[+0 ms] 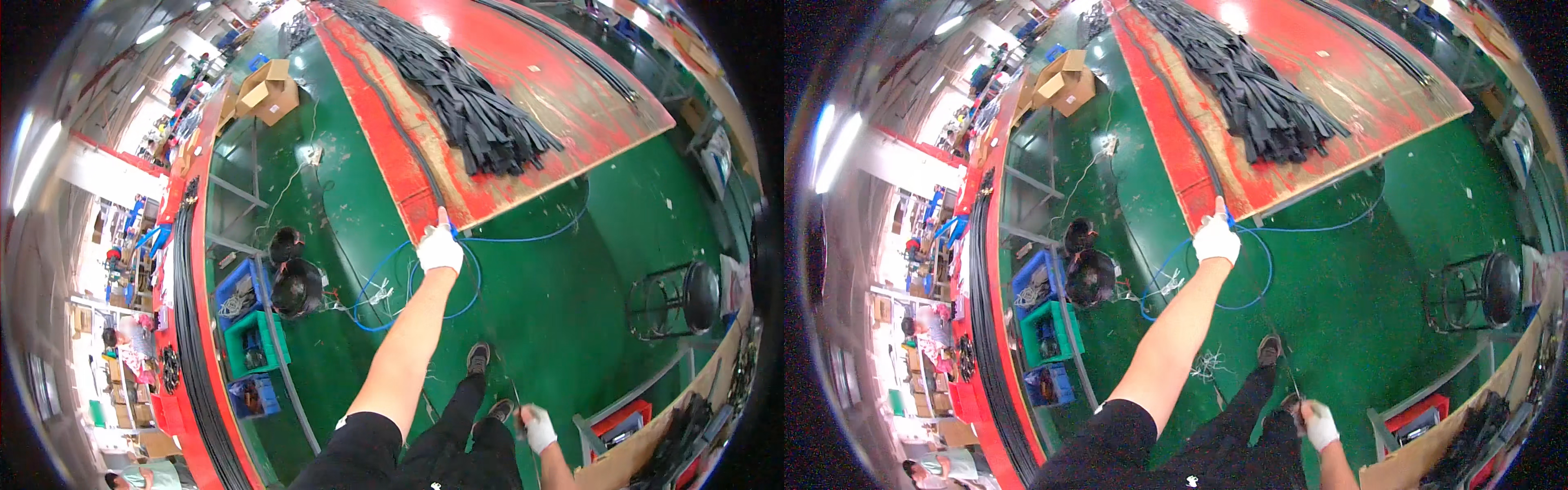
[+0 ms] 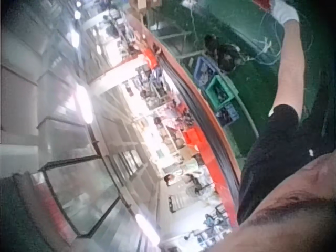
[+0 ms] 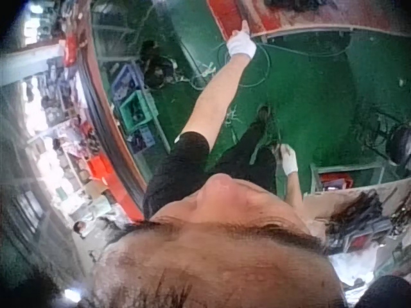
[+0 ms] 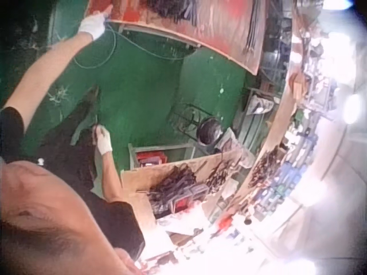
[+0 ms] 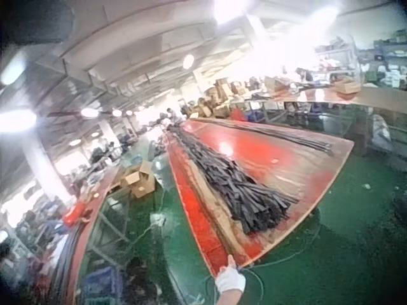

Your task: Measuring, organizing, and cutting long black rubber strips on a production table.

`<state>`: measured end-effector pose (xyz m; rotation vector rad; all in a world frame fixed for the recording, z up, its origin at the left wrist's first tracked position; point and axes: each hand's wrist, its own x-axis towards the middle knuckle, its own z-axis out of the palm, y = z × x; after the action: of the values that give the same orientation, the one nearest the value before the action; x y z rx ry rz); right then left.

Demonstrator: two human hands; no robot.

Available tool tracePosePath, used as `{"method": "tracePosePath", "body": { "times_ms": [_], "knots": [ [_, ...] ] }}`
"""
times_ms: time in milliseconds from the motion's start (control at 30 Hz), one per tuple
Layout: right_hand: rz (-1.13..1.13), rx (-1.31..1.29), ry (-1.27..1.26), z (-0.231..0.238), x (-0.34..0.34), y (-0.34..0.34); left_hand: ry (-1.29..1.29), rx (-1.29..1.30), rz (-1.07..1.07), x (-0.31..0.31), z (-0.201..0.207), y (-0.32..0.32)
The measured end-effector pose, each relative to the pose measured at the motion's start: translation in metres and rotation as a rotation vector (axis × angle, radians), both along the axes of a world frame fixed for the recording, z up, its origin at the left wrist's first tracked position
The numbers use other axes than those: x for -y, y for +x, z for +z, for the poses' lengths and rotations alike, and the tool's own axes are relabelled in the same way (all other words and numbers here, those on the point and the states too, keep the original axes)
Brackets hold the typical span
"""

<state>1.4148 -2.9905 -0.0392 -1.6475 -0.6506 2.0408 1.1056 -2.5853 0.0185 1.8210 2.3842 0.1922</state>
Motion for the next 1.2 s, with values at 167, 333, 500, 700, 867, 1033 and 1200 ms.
{"method": "tracePosePath", "body": {
  "times_ms": [167,333,500,700,867,1033,1200],
  "knots": [
    [-0.052,-0.273,0.188,0.021,-0.203,-0.085,-0.074,0.026,0.003,-0.004,0.006,0.005],
    [-0.091,0.007,0.272,0.024,-0.277,-0.154,-0.078,0.017,0.012,-0.004,0.009,0.011],
    [-0.153,-0.049,0.194,0.019,-0.228,-0.142,-0.019,-0.042,0.011,-0.002,0.003,0.006],
    [-0.168,-0.002,0.224,0.011,-0.109,-0.083,-0.001,-0.105,-0.029,-0.003,-0.003,0.007],
    [-0.097,0.182,0.277,0.001,0.034,-0.019,-0.024,-0.149,-0.062,0.002,-0.005,0.002],
    [-0.078,0.149,-0.059,-0.019,0.124,0.035,-0.033,-0.142,-0.122,-0.001,0.000,0.002],
    [-0.036,-0.066,0.063,0.005,-0.042,-0.001,-0.074,-0.074,-0.068,-0.008,0.008,-0.004]
  ]
}}
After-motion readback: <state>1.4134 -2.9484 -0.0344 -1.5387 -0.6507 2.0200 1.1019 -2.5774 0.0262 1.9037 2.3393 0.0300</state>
